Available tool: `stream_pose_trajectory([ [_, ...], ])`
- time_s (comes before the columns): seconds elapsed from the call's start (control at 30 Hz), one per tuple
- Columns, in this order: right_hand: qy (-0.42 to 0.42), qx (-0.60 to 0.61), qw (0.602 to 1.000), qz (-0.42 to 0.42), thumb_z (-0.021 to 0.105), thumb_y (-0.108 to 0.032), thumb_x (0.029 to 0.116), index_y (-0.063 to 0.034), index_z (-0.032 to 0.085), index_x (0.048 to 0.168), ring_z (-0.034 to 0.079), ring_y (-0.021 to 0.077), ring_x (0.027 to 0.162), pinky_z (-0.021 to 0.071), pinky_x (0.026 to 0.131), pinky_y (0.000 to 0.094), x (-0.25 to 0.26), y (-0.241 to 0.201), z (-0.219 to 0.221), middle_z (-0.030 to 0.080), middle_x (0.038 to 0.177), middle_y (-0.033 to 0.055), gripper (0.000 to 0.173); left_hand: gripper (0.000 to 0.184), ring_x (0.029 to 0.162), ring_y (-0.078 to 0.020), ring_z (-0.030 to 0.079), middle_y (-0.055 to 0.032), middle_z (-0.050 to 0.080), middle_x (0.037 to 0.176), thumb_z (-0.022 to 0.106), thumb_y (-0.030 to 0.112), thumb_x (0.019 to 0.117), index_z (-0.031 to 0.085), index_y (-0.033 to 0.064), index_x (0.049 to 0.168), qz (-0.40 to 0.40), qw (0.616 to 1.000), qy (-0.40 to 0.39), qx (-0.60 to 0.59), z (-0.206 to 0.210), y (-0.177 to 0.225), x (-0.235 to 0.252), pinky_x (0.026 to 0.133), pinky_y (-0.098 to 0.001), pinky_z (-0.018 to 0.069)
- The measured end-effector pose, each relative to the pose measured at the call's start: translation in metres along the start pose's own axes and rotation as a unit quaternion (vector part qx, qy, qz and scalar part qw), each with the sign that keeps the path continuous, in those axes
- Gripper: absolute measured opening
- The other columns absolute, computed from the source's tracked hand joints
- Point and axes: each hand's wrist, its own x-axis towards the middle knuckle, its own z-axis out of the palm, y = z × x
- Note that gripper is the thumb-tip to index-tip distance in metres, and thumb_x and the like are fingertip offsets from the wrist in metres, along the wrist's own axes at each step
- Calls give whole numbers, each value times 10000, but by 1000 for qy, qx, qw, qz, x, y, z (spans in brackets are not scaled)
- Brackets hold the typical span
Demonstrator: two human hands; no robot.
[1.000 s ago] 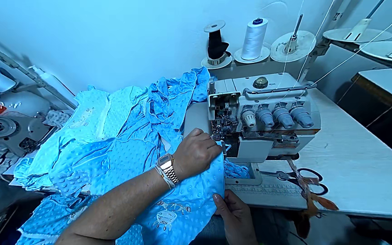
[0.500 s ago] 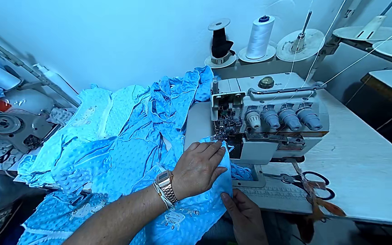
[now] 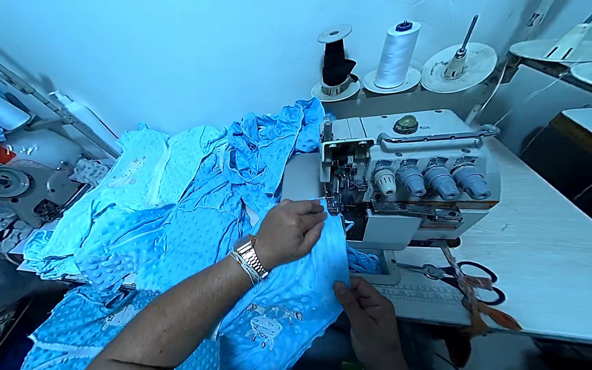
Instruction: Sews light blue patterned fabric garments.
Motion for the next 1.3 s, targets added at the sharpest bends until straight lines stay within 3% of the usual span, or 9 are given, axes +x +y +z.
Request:
stream_pose_trajectory([
  [0.43,47,-81,992,83,687,-72,967,-33,721,871,625,80,558,525,539,212,52,-23,20,682,664,34,110,362,1032,-396,690,-213,718,1125,453,176,1006,762,18,1108,58,988,-79,120,-5,-85,44,825,-536,536],
  [0.57,58,-28,991,117,656,-43,984,-2,693,970,690,143,631,600,589,272,44,-23,20,712,764,85,57,304,1142,-414,647,-231,679,1213,577,157,993,719,1,1211,-140,972,-106,155,-29,-51,36,915,-583,504],
  [0.7,57,13,985,160,565,-63,1039,-17,613,1046,707,173,731,615,629,310,29,-26,23,689,859,108,67,471,810,-344,666,-160,679,831,629,484,990,733,27,948,-385,893,-231,-36,-79,-2,2,734,-612,519],
  [0.77,45,39,981,184,508,-84,1064,-32,559,1111,713,185,803,621,701,341,21,-26,27,678,911,110,87,465,770,-260,657,-111,675,807,716,508,923,716,45,976,-412,839,-330,-135,-94,8,-25,730,-525,537],
  [0.87,29,70,977,201,469,-73,1070,-47,506,1230,721,189,894,612,784,356,5,-22,35,689,1002,112,166,296,752,-193,657,-87,681,835,794,274,910,681,33,1040,-426,807,-378,-160,-103,16,-56,727,-416,549],
  [0.93,19,81,975,208,461,-41,1063,-44,501,1274,719,181,927,606,818,347,-7,-21,37,697,1047,112,214,143,678,-180,607,-88,645,768,709,156,974,688,15,977,-451,803,-351,-170,-115,23,-65,657,-384,500],
  [1.07,8,85,971,225,487,-3,1042,-12,580,1174,725,171,881,613,808,341,-32,-20,37,715,975,106,162,159,596,-102,608,-35,667,711,613,149,1017,699,69,910,-464,826,-240,-212,-159,31,-69,551,-287,499],
  [1.2,-34,87,974,208,548,44,983,-4,618,1131,721,143,847,600,810,312,-54,-24,42,737,930,98,171,94,661,-171,621,-52,659,754,672,185,991,703,104,954,-408,899,-158,-19,-181,35,-64,611,-409,508],
  [1.3,-78,4,977,200,596,98,942,1,625,1169,736,150,886,614,830,314,-63,-21,43,752,979,97,249,296,1120,-528,587,-309,641,1167,733,95,905,696,-33,1169,-344,917,-106,173,-158,41,-77,962,-754,366],
])
